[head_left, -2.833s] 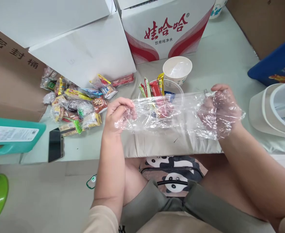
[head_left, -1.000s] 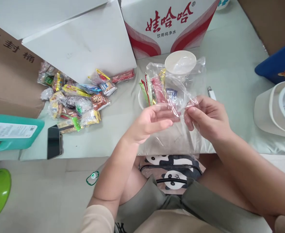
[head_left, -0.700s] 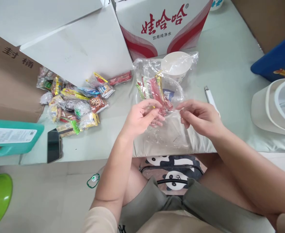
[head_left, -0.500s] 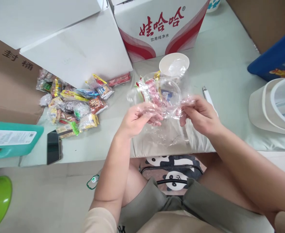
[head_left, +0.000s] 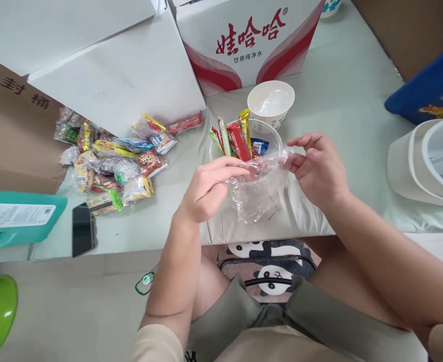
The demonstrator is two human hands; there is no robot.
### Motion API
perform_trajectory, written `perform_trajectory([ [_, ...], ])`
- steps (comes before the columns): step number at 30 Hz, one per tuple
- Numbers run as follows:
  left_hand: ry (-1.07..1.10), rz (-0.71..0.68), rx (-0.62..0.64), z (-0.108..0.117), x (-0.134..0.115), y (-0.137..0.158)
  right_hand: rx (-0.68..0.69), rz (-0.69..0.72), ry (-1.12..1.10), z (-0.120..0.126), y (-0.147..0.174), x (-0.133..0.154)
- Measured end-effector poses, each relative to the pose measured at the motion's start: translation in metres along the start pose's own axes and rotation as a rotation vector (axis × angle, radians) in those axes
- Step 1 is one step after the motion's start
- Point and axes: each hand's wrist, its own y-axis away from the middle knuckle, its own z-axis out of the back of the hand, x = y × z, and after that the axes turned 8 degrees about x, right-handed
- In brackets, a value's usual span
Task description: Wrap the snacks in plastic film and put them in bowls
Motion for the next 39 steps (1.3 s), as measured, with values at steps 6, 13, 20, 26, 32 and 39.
perform_trajectory([
  [6, 0.095, 0.084, -0.181, -0.014, -0.009, -0.002, 0.183, -0.035, 0.165, -0.015, 0.015, 0.014],
  [13, 0.599, 0.301, 0.035, -0.023, -0.014, -0.009, 0.258, -0.039, 0.023, -0.016, 0.019, 0.020],
  [20, 0.502, 0.452, -0.119, -0.024, -0.007, -0.009, 0.354, -0.181, 0.103, -0.009, 0.016, 0.010],
  [26, 0.609, 0.466, -0.136, -0.015, -0.001, -0.005, 0.317, -0.203, -0.075, -0.009, 0.016, 0.007],
  [32, 0.793, 0.433, -0.156, -0.013, 0.000, -0.006, 0.422, -0.242, -0.247, -0.006, 0.010, 0.010],
  [39, 0.477, 0.459, -0.130, -0.016, 0.000, -0.006, 0.259, -0.185, 0.158, -0.005, 0.009, 0.010],
])
